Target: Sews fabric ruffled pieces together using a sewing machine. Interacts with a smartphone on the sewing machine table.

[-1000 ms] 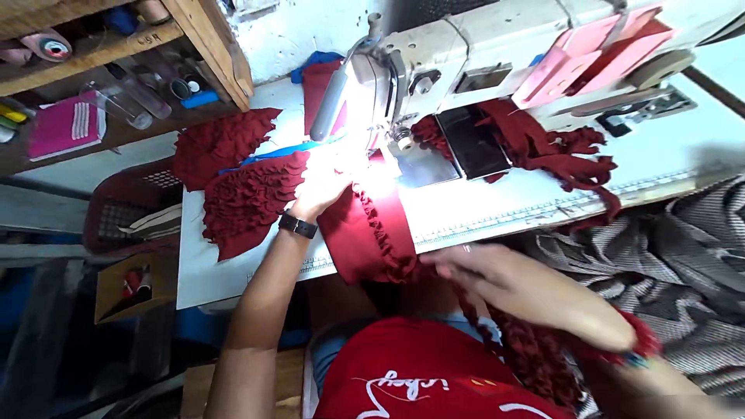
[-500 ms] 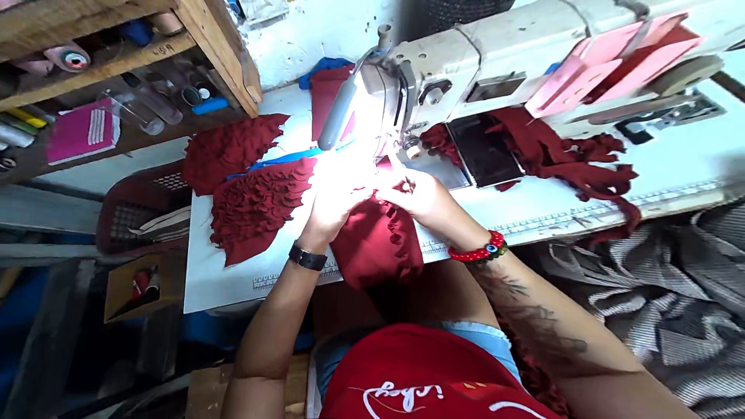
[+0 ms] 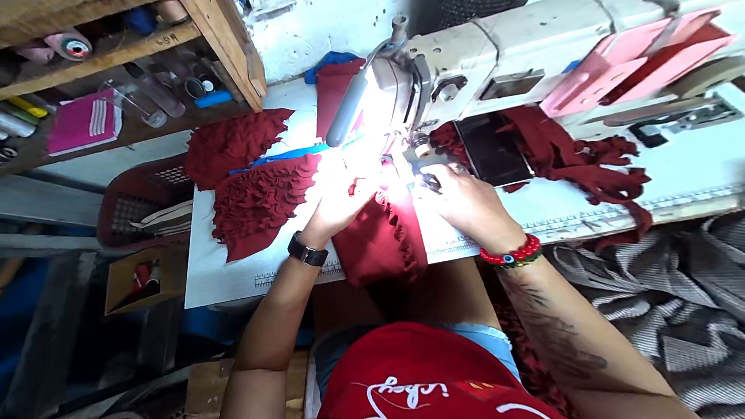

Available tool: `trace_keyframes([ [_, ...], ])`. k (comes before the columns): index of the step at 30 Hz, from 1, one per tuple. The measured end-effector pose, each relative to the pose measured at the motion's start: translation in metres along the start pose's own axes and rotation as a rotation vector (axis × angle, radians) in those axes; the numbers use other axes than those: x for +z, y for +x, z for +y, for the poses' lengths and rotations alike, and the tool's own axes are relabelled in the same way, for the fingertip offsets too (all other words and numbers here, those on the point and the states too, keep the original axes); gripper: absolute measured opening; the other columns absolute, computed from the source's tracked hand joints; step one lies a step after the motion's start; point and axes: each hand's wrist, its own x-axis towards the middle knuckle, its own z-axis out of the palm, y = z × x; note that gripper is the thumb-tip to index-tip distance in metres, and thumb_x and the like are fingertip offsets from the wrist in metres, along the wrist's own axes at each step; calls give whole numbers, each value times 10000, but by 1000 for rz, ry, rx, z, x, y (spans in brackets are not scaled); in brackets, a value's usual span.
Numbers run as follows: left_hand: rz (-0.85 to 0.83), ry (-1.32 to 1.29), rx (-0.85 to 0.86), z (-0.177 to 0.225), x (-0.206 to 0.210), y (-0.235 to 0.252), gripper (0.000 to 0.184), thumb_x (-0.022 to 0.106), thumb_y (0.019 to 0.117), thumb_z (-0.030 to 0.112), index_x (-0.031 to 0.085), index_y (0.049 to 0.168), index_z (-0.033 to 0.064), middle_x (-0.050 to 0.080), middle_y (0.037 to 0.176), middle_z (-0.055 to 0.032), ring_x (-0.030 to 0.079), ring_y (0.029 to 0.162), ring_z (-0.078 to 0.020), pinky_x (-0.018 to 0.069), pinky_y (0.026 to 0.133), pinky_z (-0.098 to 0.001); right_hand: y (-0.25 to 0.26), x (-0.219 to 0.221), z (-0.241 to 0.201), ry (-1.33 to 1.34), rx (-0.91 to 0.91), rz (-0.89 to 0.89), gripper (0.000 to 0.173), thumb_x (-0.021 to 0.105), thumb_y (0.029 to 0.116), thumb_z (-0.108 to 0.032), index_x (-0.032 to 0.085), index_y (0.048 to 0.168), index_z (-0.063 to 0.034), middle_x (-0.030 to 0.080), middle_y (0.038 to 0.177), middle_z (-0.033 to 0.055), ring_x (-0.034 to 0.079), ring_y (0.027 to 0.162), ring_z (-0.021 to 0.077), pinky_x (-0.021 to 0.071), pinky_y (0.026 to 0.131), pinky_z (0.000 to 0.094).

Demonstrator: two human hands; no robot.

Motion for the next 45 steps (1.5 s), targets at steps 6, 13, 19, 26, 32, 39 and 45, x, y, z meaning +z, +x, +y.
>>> trace_keyframes([
  [6,-76,-41,109,2,5,5,156,597,1025,143,685,1100,38,694,895,-32,659,808,-73,563,776,-282,0,1,-28,163,-125,136,315,571,1029,-342,744,1122,-96,710,1084,114,658,1042,308,497,889,574],
  [13,-160,-528,-49,12,8,-5,251,665,931,29,640,1181,35,677,953,-34,649,786,-90,578,715,-263,-1,-1,-46,866,117,-117,135,652,1009,-181,674,901,-103,618,706,-6,554,586,60,466,540,228],
  [19,5,-438,-100,13,18,-7,131,641,1010,153,690,1059,42,699,859,-5,654,732,-56,571,706,-251,-5,-5,-47,997,193,-191,154,651,1009,-199,653,869,-134,595,673,-39,536,565,32,460,536,186],
  [26,-15,-302,-118,9,23,-5,111,653,993,156,700,963,60,661,763,-1,597,635,-60,519,616,-237,2,-16,-40,772,-58,-155,177,704,979,-209,706,1141,-137,720,934,-25,660,751,49,563,670,220],
  [32,-37,-185,-18,34,14,-21,69,713,956,127,717,985,65,703,873,-17,649,750,-65,549,689,-251,0,-18,-29,681,-139,-68,80,635,1020,-180,687,1025,-119,703,884,-31,660,765,27,560,692,210],
  [39,-53,534,268,-27,19,1,329,608,1023,268,703,1257,57,640,1343,-133,593,1271,-287,468,1092,-486,-45,-86,4,1318,-360,-315,142,621,1025,-349,672,1020,-217,608,664,-90,561,484,-11,492,426,146],
  [45,-17,617,327,-29,30,-16,327,590,1032,280,703,1268,84,624,1360,-121,581,1283,-274,481,1076,-496,-7,-61,-34,1180,-461,-440,205,558,1061,-306,693,1011,-161,697,835,-56,610,623,6,516,523,161],
])
